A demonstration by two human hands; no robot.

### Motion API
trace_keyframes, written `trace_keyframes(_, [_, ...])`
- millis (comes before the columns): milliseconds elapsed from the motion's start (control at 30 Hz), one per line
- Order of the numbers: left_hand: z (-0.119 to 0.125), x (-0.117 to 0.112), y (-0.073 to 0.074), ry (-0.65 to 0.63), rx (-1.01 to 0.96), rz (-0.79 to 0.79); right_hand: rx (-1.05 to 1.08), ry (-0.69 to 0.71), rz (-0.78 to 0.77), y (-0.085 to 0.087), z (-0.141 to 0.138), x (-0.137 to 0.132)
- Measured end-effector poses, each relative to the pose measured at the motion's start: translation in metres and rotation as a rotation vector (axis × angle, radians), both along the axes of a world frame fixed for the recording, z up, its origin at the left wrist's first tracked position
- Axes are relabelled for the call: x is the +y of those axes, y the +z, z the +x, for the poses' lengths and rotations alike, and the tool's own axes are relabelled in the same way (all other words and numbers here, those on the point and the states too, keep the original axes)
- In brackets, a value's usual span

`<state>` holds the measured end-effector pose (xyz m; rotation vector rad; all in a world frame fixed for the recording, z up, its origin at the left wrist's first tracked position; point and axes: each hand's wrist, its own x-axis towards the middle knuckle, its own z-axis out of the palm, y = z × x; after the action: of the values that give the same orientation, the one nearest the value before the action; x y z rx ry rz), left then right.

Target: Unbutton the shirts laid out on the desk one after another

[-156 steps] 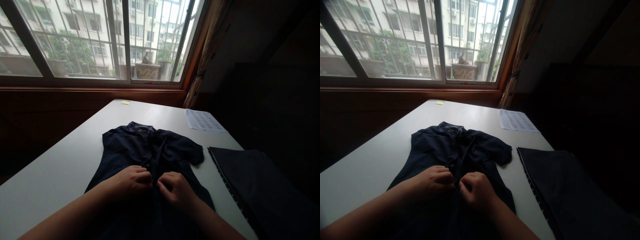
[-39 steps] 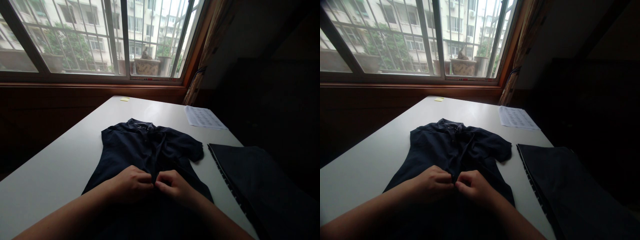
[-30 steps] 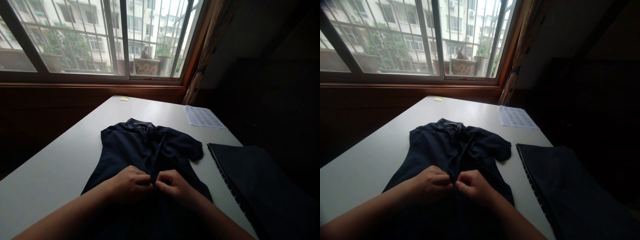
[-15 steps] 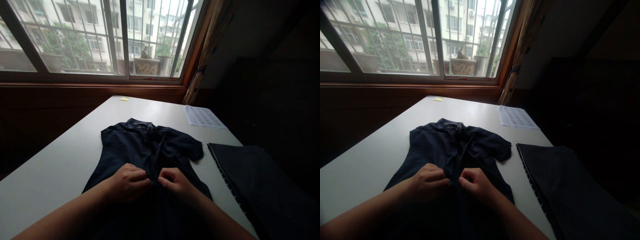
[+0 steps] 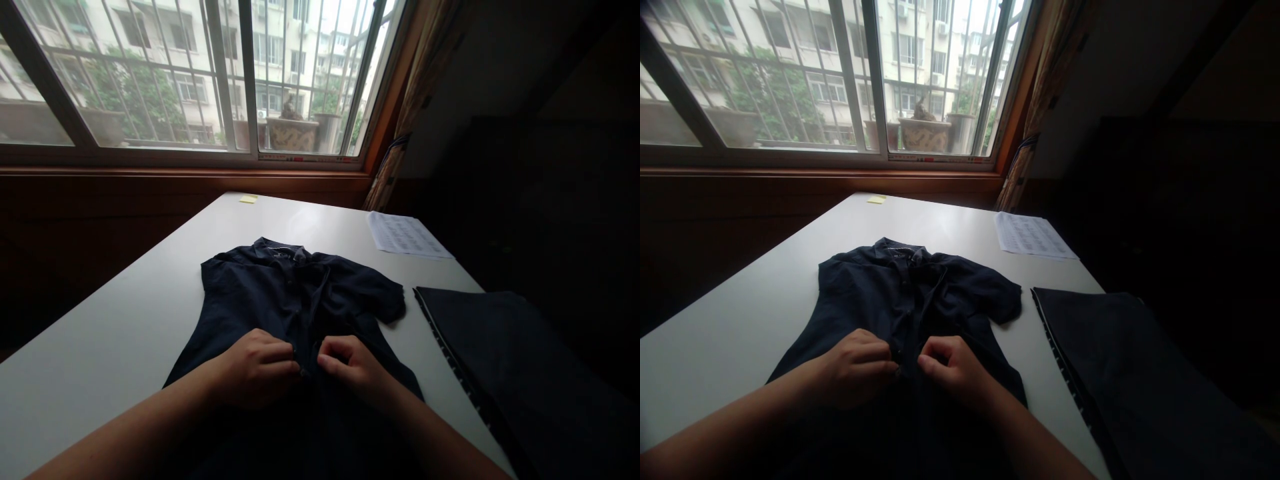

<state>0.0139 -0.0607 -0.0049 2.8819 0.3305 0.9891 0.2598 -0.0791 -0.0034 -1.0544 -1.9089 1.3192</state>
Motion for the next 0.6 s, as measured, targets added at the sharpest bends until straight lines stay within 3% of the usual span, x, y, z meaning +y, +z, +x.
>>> trace_keyframes(600, [0.0016,-0.0005,0.0002,-0.048,0.055,-0.108,0.006,-0.007,0.001,-0.0012,0.0015,-0.0013])
